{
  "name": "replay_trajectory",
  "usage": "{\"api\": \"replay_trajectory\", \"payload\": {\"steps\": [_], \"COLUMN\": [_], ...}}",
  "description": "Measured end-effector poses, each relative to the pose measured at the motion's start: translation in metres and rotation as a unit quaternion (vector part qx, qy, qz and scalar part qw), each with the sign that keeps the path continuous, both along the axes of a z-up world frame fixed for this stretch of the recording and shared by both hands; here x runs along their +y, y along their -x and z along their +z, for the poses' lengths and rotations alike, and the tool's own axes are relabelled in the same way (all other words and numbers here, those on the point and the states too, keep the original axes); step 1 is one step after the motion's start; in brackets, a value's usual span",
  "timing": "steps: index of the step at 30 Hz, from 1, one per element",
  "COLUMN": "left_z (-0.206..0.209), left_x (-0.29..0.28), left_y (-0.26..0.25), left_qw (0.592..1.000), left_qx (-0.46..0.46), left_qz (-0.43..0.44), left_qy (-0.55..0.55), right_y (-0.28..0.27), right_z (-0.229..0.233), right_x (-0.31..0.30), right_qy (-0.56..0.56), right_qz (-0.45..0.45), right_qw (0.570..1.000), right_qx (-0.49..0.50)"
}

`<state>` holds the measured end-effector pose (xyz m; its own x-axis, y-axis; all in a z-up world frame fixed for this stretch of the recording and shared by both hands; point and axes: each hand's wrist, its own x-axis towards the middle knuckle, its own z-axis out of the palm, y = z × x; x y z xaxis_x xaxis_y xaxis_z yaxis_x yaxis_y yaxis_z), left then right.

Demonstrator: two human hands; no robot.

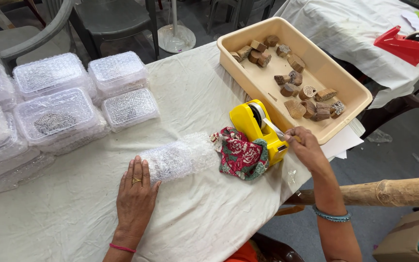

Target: The person wraps a small decorative item in bubble wrap and secures it with tape. They then wipe a small plastic container with a cloth, place the decorative item inside, and close the lid.

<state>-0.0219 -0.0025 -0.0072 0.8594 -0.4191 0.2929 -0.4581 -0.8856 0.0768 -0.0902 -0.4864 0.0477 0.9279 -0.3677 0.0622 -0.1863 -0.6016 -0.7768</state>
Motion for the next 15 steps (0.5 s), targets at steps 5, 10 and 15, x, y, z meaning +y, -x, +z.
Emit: {"api": "replay_trajectory", "payload": {"steps": [5,10,15], "left_z": [-0.002,-0.002,-0.004], "left_x": [0.000,0.000,0.001], "left_y": [0.000,0.001,0.000], "left_qw": [1.000,1.000,1.000], "left_qx": [-0.005,-0.004,0.001], "left_qz": [0.002,0.002,0.008], "left_qy": [-0.002,0.002,-0.009], "right_y": [0.020,0.049,0.058], "right_z": [0.011,-0.019,-0.039], "right_x": [0.006,-0.005,0.000], "right_qy": [-0.006,-0.096,-0.265], "right_qz": [-0.051,-0.032,-0.056], "right_qw": [0.996,0.994,0.962], "right_qx": [0.074,0.033,0.004]}}
